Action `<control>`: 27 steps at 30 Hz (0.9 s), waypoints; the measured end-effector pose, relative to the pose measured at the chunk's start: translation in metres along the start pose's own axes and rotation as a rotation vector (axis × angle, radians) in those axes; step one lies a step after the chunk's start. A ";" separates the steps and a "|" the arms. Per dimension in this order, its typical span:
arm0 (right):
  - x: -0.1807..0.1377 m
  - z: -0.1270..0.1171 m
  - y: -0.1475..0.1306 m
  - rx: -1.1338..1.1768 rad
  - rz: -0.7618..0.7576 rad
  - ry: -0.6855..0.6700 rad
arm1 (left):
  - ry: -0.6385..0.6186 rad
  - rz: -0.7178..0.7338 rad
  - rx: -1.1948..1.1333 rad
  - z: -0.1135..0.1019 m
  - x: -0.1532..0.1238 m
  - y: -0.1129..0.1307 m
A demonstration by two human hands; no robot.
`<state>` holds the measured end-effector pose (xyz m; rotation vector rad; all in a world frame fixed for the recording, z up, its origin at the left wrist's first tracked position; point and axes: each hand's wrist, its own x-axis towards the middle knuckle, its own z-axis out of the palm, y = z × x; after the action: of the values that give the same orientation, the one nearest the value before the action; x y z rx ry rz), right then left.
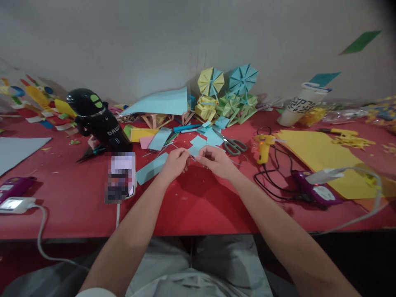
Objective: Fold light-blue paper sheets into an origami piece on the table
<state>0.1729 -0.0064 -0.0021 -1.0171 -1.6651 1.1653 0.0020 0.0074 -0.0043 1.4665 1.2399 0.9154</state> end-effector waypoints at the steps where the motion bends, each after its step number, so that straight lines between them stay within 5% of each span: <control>1: 0.000 0.000 0.000 0.004 -0.002 -0.009 | -0.001 0.011 0.016 0.000 0.000 0.000; 10: -0.003 -0.003 -0.001 -0.197 0.009 -0.003 | 0.318 0.290 0.394 -0.012 0.003 -0.006; 16: 0.009 -0.010 -0.013 -0.253 0.007 -0.039 | 0.237 0.202 0.519 -0.009 0.001 -0.001; 24: 0.103 -0.006 -0.032 -0.735 -0.327 0.147 | 0.177 0.168 0.479 -0.002 0.004 -0.008; 27: 0.140 0.005 -0.031 -1.006 -0.305 0.129 | 0.137 0.187 0.502 0.000 0.002 -0.009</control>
<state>0.1194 0.1151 0.0525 -1.3001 -2.2285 -0.0102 0.0001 0.0094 -0.0127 1.9661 1.5278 0.8748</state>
